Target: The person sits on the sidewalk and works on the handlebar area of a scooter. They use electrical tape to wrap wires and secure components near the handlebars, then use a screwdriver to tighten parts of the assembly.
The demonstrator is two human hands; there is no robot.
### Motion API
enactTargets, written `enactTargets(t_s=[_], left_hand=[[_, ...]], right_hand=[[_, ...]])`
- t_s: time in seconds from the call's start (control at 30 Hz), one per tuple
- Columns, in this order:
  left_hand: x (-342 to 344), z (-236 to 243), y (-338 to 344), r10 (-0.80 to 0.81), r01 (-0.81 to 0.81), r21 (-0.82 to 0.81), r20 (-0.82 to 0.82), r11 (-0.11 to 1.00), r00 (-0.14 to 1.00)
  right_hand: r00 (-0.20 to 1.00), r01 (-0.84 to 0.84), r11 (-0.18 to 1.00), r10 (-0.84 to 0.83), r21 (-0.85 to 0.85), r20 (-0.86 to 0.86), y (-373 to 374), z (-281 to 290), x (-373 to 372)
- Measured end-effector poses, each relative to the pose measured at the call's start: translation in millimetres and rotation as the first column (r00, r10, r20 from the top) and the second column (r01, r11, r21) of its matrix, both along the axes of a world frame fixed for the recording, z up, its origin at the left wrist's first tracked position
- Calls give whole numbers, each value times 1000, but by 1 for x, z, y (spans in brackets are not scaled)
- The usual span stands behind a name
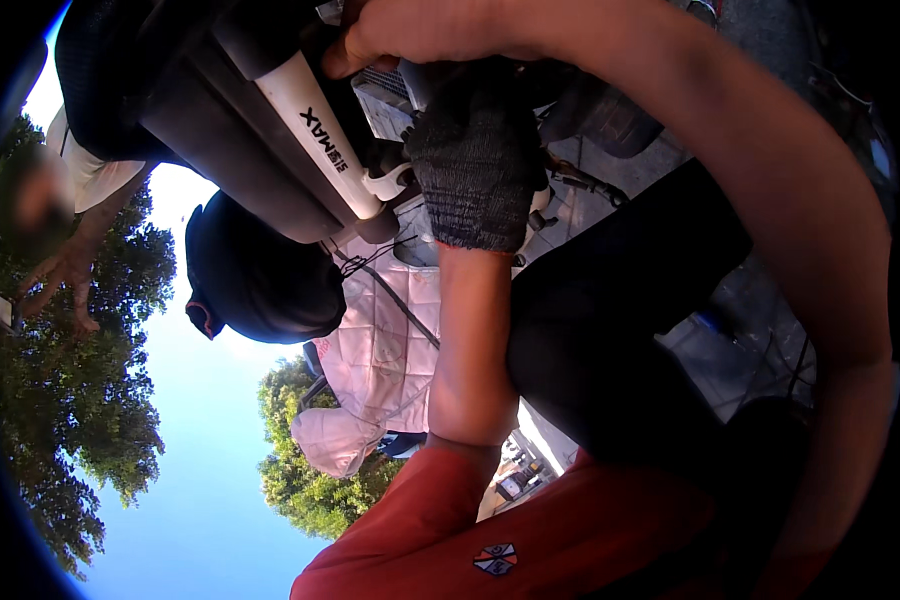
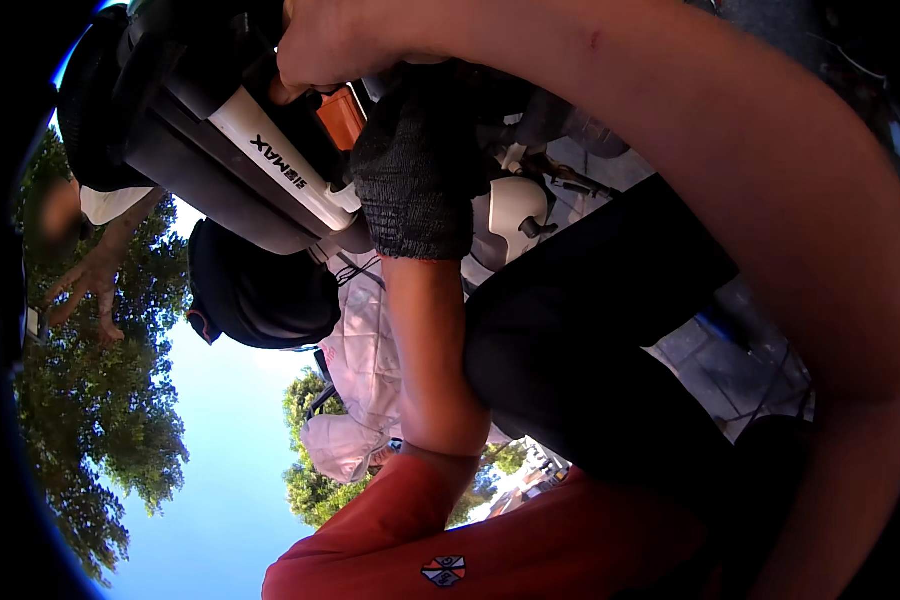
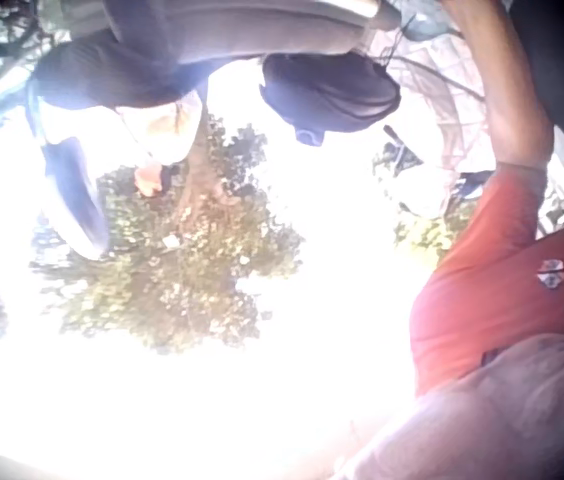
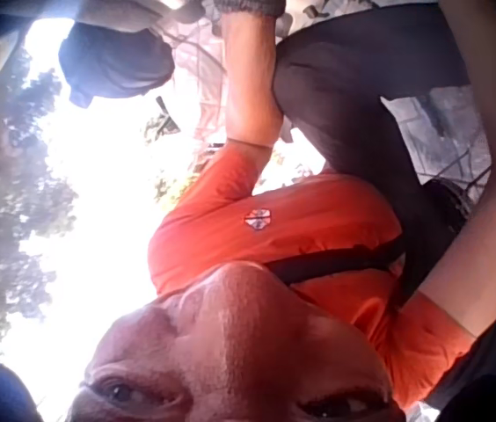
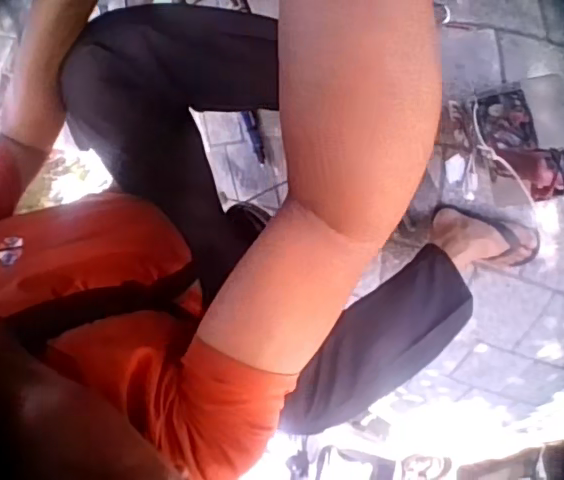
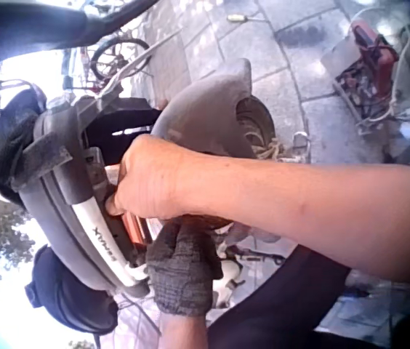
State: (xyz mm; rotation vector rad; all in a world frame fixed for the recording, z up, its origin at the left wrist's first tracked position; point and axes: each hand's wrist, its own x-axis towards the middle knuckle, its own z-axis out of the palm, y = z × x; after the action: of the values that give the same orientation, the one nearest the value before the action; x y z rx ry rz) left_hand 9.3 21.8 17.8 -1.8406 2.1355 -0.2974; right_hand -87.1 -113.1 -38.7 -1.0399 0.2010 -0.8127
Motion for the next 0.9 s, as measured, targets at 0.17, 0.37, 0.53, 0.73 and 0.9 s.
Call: enactTargets(t_s=[0.17, 0.37, 0.53, 0.73, 0.9], left_hand=[[2, 1, 2, 22, -19, 64, -47, 998, 999], [3, -2, 4, -73, 60, 202, 57, 978, 996], [-1, -9, -2, -216, 212, 156, 6, 965, 976], [-11, -11, 1, -130, 153, 311, -94, 938, 987], [-3, -22, -3, -143, 192, 379, -155, 905, 978]], right_hand=[[992, 29, 1000, -30, -11, -120, 4, 11, 3], [997, -44, 967, 26, 251, 72, 20, 18, 9], [990, 32, 965, -67, 260, 127, 28, 10, 11], [977, -17, 943, -56, 332, 207, 22, 13, 20], [910, -375, 917, 336, 137, 242, -14, -19, 12]])
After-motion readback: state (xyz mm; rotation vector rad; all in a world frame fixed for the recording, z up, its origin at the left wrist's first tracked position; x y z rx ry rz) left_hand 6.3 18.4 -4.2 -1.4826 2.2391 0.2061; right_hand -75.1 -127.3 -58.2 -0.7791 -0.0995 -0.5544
